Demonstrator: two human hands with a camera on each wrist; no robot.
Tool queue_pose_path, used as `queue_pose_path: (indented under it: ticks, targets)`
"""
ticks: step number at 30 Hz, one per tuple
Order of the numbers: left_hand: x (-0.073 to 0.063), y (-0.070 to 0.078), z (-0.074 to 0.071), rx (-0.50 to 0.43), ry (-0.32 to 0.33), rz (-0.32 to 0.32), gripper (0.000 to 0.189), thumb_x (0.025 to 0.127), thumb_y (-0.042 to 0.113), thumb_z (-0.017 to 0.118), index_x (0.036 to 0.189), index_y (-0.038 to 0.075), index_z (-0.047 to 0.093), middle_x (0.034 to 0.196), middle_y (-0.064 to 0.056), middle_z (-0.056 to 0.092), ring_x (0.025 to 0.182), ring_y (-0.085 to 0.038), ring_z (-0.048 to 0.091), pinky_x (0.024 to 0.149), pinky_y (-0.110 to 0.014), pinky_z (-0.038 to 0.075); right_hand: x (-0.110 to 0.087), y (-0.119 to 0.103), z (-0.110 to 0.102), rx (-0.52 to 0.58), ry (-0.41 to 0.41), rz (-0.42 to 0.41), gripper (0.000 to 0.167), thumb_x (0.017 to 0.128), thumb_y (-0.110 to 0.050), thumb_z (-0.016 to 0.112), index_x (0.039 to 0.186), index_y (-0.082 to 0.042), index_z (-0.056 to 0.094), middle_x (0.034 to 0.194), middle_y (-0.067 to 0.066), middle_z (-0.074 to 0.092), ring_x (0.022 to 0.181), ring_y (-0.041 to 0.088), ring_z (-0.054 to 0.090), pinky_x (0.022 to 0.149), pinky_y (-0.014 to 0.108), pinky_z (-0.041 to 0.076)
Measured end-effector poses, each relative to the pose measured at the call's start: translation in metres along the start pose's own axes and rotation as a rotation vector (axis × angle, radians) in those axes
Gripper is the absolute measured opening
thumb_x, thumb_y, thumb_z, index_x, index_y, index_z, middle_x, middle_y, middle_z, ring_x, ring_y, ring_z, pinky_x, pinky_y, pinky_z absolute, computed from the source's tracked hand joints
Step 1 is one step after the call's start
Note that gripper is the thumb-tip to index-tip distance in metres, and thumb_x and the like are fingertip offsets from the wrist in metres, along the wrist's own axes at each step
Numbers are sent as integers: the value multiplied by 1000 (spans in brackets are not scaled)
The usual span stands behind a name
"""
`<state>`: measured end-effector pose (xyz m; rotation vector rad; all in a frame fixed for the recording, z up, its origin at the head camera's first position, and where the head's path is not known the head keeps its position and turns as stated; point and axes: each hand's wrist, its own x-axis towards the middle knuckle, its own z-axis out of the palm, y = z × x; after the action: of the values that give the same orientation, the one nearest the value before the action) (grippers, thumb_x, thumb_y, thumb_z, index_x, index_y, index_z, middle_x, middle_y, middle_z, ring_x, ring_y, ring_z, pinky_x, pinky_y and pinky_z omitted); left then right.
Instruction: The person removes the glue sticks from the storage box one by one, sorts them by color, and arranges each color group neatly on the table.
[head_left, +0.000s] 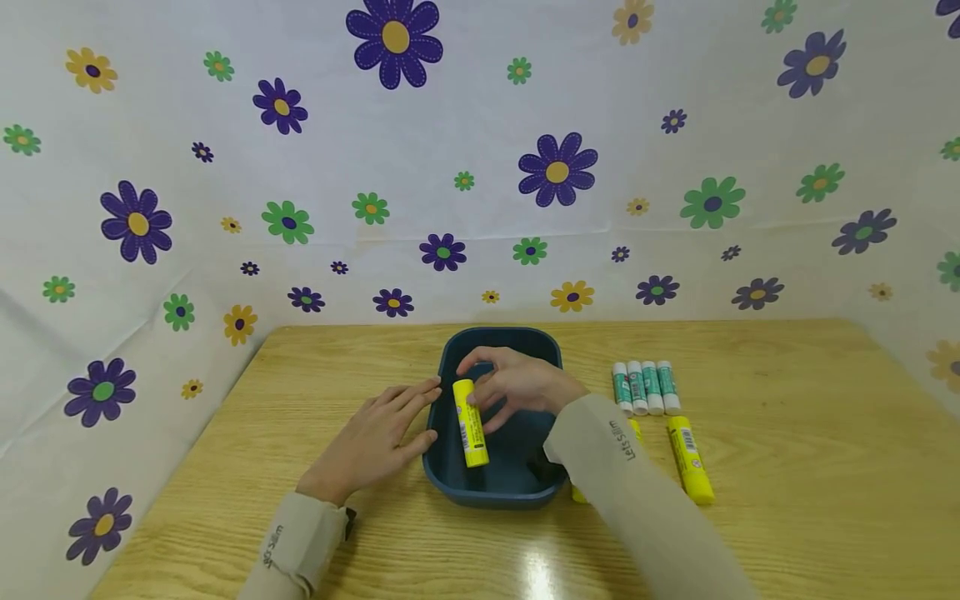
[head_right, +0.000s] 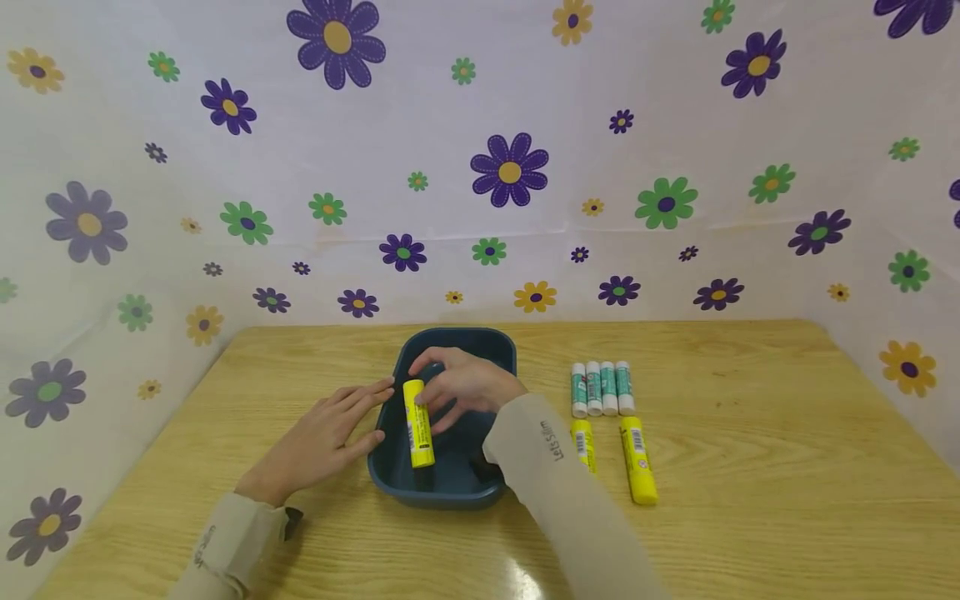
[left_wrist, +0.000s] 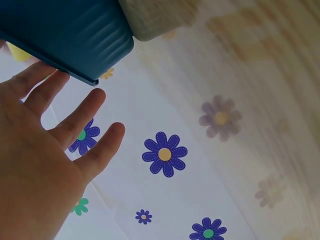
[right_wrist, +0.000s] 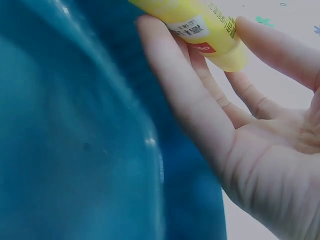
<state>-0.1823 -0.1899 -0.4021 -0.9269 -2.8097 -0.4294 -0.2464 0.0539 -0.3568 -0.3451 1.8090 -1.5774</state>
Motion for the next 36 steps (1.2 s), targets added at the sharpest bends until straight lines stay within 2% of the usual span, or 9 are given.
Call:
queue_pose_path:
  ticks: [11,17,22,30,36]
  targets:
    - [-2,0,-1,-11,1,0,54,103,33,57,148,4,50,158,-6,42,137,-33,45,106,-63,39,-23,-17,-20,3,5,-101,50,97,3,57,143,10,38,118,24,57,95,30,65,80,52,60]
    - [-1,0,-1,-6,6,8,56,102,33,60,148,3,51,158,-7,42,137,-34,45,107,-62,39,-36,-24,-33,-10,18,-132,46,97,2,57,140,11,42,113,20,60,94,27,66,82,51,59]
    - [-1,-1,0,-2,10,16,57,101,34,60,148,2,50,158,-7,42,137,-34,45,107,-62,39,-48,-23,-47,-28,41,-163,45,97,2,57,139,12,43,112,19,60,97,27,65,82,52,59]
    - [-1,-2,0,-11,9,17,57,102,33,60,148,2,50,158,-8,41,137,-34,45,107,-62,39,-73,-20,-66,-124,130,-158,53,98,-2,59,145,10,40,125,24,53,105,32,59,85,49,59]
    - [-1,-1,0,-11,7,12,57,101,33,60,149,2,50,159,-7,41,138,-34,44,107,-62,38,-90,-15,-80,-152,134,-182,52,98,-2,58,144,13,40,120,22,58,102,30,62,86,51,58]
